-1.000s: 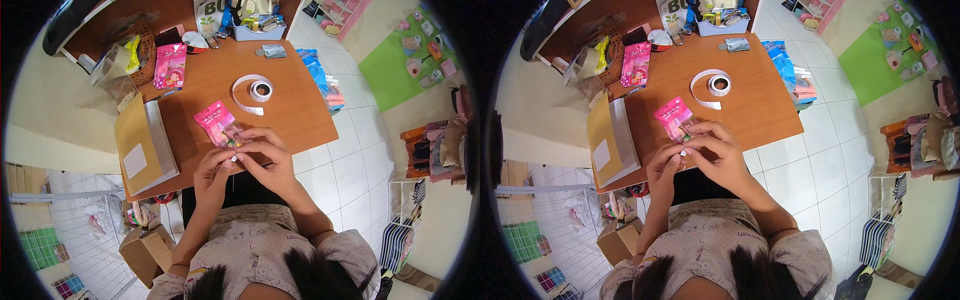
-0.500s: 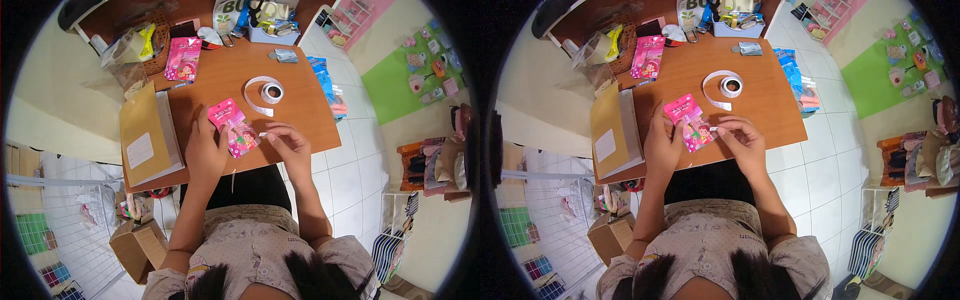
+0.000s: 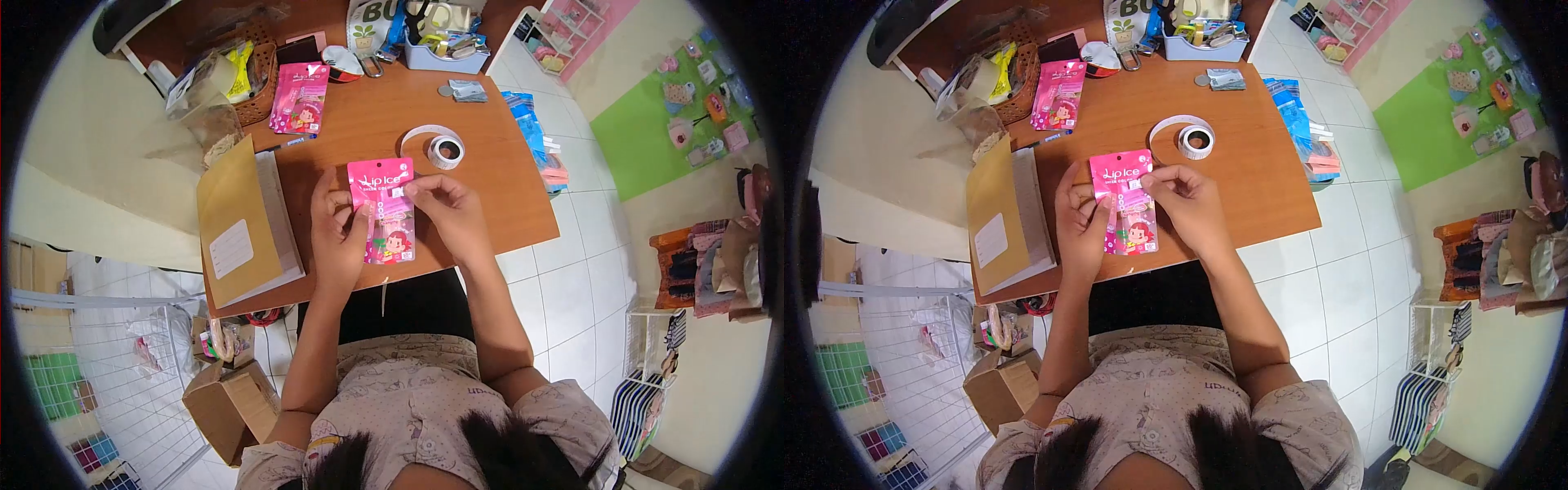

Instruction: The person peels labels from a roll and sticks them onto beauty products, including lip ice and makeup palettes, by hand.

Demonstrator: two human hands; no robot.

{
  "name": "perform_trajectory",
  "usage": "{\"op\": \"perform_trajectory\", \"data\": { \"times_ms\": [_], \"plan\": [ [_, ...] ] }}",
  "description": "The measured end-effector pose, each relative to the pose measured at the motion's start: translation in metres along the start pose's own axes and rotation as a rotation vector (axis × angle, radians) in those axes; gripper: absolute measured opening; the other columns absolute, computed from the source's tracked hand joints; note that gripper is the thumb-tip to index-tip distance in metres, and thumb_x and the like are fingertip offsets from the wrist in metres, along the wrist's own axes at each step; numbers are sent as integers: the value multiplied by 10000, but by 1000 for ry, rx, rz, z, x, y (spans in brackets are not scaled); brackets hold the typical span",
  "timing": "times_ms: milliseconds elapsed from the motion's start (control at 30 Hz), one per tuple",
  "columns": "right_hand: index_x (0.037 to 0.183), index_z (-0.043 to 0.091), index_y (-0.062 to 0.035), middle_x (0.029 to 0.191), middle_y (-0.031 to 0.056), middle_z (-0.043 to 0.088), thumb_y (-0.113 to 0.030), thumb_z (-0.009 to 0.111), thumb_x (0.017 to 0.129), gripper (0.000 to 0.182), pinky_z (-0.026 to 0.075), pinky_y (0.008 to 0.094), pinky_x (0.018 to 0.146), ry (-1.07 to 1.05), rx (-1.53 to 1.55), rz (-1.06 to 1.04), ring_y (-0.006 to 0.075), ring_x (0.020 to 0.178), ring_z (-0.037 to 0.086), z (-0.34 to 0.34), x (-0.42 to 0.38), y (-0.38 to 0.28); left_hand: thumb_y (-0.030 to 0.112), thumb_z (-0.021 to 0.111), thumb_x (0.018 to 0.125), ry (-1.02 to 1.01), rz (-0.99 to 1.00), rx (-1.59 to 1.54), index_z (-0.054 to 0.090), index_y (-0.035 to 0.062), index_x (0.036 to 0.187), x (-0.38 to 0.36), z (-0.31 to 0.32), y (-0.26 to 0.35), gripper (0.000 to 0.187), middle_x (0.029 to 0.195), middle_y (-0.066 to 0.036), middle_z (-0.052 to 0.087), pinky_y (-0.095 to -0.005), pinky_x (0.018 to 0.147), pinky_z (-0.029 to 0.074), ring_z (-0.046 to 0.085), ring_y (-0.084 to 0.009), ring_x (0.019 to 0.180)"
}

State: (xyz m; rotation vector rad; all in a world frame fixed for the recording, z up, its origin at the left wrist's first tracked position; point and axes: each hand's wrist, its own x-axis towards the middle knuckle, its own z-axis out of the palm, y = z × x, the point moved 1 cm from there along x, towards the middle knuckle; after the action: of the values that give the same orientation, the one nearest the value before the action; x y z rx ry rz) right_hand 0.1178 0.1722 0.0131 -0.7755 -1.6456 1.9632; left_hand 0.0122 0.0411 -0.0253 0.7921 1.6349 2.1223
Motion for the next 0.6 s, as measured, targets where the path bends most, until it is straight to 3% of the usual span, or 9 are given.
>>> {"op": "perform_trajectory", "data": {
  "times_ms": [100, 400, 500, 600],
  "plan": [
    [946, 670, 27, 795, 33, 660, -67, 686, 896, 107, 466, 216, 626, 59, 68, -62, 63, 698, 584, 6, 4, 3, -75, 555, 911, 19, 21, -15, 202, 3, 1457, -1, 1, 0, 656, 1022, -108, 606, -259, 779, 531, 644, -168, 956],
    [924, 677, 25, 744, 18, 636, -49, 679, 887, 83, 439, 206, 584, 67, 66, -91, 53, 654, 554, 8, 8, 14, -87, 555, 902, 3, 48, -20, 223, 3, 1446, -1, -1, 0, 643, 1026, -114, 604, -267, 823, 538, 637, -173, 985],
    [942, 683, 23, 865, 59, 681, -52, 667, 898, 88, 499, 242, 721, 70, -10, -58, 91, 773, 615, 7, 8, 13, -89, 556, 901, -5, 55, -12, 230, -4, 1442, -2, -1, 1, 638, 1034, -114, 604, -267, 841, 531, 633, -175, 1003],
    [939, 683, 25, 840, 42, 673, -56, 677, 896, 93, 488, 225, 688, 90, 28, -52, 73, 753, 603, 10, 6, 14, -92, 558, 897, -11, 34, -15, 239, -10, 1438, -1, -1, -1, 633, 1041, -114, 604, -270, 861, 524, 629, -177, 1016]
  ]
}}
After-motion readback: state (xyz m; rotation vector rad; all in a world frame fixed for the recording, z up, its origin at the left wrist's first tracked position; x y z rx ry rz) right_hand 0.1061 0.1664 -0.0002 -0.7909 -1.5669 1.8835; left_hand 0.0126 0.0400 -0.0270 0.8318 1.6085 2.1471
